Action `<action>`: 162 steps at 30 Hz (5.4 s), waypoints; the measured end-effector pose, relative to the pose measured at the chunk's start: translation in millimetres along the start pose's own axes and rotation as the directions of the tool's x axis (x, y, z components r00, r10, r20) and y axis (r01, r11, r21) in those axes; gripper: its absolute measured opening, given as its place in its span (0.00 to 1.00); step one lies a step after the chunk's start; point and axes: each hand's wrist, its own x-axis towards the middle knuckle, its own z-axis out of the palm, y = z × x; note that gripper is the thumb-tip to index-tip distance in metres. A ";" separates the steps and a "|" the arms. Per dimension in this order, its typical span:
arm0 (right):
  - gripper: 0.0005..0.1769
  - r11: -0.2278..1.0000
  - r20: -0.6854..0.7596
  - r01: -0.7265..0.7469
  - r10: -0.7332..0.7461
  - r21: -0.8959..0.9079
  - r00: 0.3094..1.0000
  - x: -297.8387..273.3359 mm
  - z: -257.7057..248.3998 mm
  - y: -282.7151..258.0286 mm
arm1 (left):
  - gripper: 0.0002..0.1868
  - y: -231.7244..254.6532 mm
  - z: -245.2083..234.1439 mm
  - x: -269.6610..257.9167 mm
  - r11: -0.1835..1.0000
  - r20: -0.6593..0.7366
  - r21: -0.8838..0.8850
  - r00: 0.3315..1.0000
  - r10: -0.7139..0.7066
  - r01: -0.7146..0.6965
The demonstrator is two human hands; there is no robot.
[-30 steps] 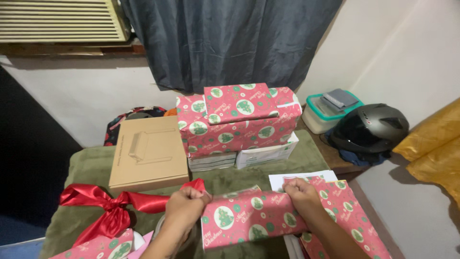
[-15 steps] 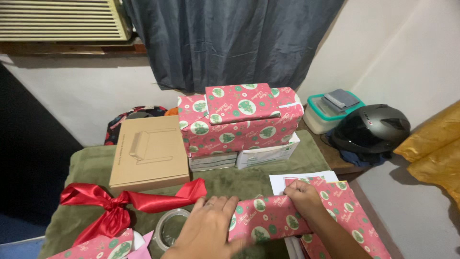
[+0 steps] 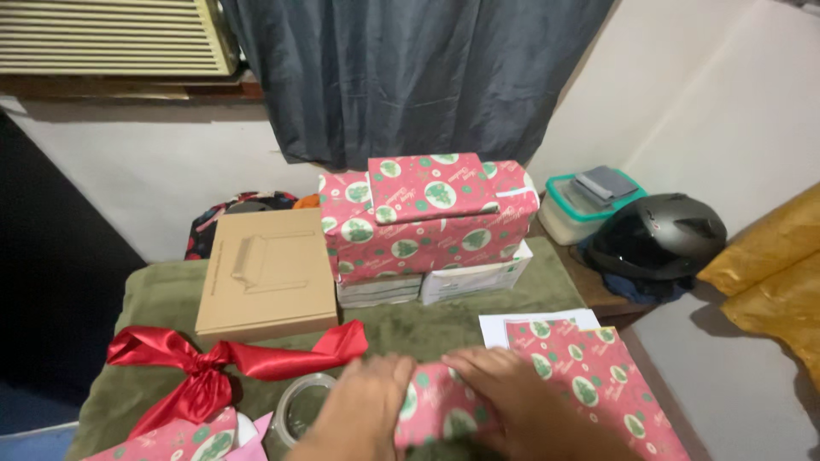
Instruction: The person wraps a small rectangular box with red Christmas-themed wrapping paper on a table. They fold the paper edges, apply clear tape to secure the folds, and use scissors to trim excess paper. The wrapped box is placed on the table with other wrapped gifts.
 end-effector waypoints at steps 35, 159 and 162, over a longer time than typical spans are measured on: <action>0.16 0.876 -0.281 -0.410 0.472 0.252 0.835 -4.8 86.6 -24.1 | 0.16 -4.2 25.9 -22.9 0.956 -0.173 -0.293 0.982 -0.072 0.018; 0.43 0.754 0.095 -0.376 0.389 0.539 0.916 117.3 31.6 -35.9 | 0.11 -31.4 -15.1 -62.1 0.735 -0.450 -0.677 0.769 -0.455 0.039; 0.41 0.784 0.091 -0.341 0.346 0.519 0.934 116.9 34.4 -31.3 | 0.10 -31.3 -16.0 -59.9 0.758 -0.469 -0.651 0.770 -0.434 0.031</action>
